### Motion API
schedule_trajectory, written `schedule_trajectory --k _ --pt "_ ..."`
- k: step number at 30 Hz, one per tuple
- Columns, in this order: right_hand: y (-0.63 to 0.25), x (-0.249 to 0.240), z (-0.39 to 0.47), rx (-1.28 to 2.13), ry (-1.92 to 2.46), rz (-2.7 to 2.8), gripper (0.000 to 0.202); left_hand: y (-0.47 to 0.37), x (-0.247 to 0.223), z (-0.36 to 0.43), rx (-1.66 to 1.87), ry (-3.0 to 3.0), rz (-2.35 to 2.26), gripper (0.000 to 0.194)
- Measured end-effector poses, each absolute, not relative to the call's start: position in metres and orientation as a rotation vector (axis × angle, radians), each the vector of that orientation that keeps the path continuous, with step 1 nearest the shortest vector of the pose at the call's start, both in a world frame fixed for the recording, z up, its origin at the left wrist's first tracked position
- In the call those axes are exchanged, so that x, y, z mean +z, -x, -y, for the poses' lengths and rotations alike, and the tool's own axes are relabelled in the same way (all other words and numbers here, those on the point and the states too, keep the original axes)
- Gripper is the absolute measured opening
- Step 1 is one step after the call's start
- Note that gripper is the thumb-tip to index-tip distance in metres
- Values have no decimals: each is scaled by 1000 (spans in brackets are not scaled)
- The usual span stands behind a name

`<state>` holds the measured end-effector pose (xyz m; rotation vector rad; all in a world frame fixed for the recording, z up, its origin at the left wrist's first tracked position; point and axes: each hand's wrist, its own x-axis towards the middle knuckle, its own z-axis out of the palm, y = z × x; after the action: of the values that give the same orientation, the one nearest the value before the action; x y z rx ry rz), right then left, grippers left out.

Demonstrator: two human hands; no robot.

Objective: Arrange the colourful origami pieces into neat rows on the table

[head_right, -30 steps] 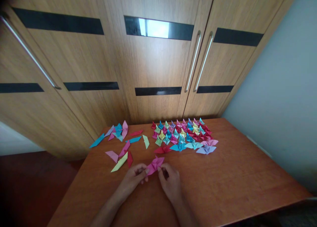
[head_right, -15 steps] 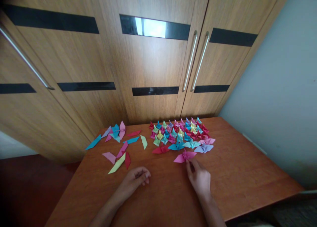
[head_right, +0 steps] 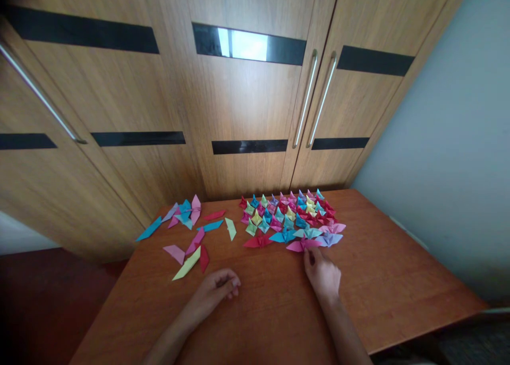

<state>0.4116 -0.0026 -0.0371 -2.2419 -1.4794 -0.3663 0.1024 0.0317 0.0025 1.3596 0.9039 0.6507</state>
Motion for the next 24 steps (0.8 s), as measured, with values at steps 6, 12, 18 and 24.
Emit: schedule_trajectory --k 6,12,18,24 --pt "-412 -37 1 -352 2268 1470 25 -102 2 -32 640 -1365 -910 25" --pt "-411 -34 1 -326 2271 1473 27 -101 1 -31 653 -1375 -900 26" --pt "-410 -33 0 -321 2264 1481 26 -101 -2 -32 653 -1377 -908 26" --pt "-409 -33 1 -347 2294 1428 30 -101 -1 -32 644 -1394 -919 26"
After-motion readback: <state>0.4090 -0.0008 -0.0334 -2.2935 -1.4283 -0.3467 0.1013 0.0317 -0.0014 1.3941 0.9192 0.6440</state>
